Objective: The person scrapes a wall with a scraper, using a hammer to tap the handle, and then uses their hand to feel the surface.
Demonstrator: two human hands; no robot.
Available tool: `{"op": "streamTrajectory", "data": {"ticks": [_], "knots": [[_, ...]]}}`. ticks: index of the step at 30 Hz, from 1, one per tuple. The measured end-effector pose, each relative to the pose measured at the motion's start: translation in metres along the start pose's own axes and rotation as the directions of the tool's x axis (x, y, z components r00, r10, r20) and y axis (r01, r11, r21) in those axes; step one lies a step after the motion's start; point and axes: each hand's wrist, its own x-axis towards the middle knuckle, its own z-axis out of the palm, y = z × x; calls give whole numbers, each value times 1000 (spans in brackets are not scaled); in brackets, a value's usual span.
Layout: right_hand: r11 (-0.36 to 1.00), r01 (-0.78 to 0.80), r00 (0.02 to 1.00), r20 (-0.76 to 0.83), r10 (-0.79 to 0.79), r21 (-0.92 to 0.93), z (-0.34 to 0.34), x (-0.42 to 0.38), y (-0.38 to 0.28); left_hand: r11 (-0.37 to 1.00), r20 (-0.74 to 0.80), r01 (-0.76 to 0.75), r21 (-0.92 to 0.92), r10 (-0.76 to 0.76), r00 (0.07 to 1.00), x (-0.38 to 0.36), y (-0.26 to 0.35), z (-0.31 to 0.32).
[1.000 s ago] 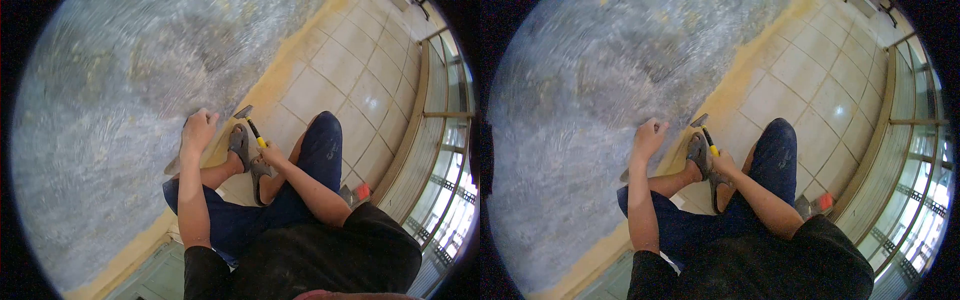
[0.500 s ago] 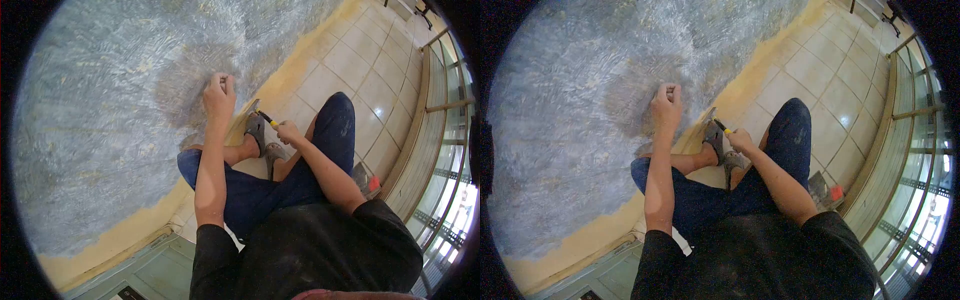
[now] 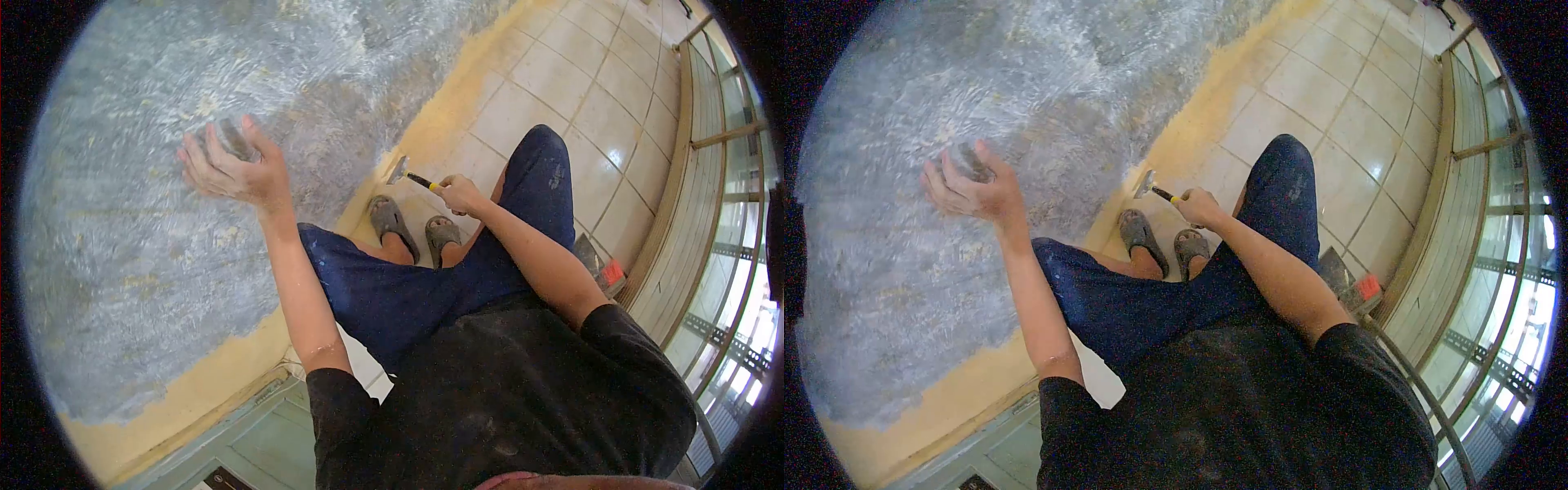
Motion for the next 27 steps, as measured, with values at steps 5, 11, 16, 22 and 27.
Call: {"op": "streamTrajectory", "data": {"ticks": [5,11,16,22,27], "knots": [[976,170,984,-32,-175,-137,18,12,3,984,197,-93,150,63,978,-52,-12,17],[979,167,986,11,-167,-113,39,2,-14,994,212,-60,95,38,976,-53,-12,19],[990,115,992,60,-110,-85,41,-7,-24,999,206,-21,50,10,978,-54,-11,21],[982,131,991,17,-129,-138,54,-6,-20,1000,230,2,-2,-2,973,-60,-15,18],[993,86,996,12,-86,-77,56,-16,-33,1000,238,10,-13,-6,971,-63,-16,18]]}}
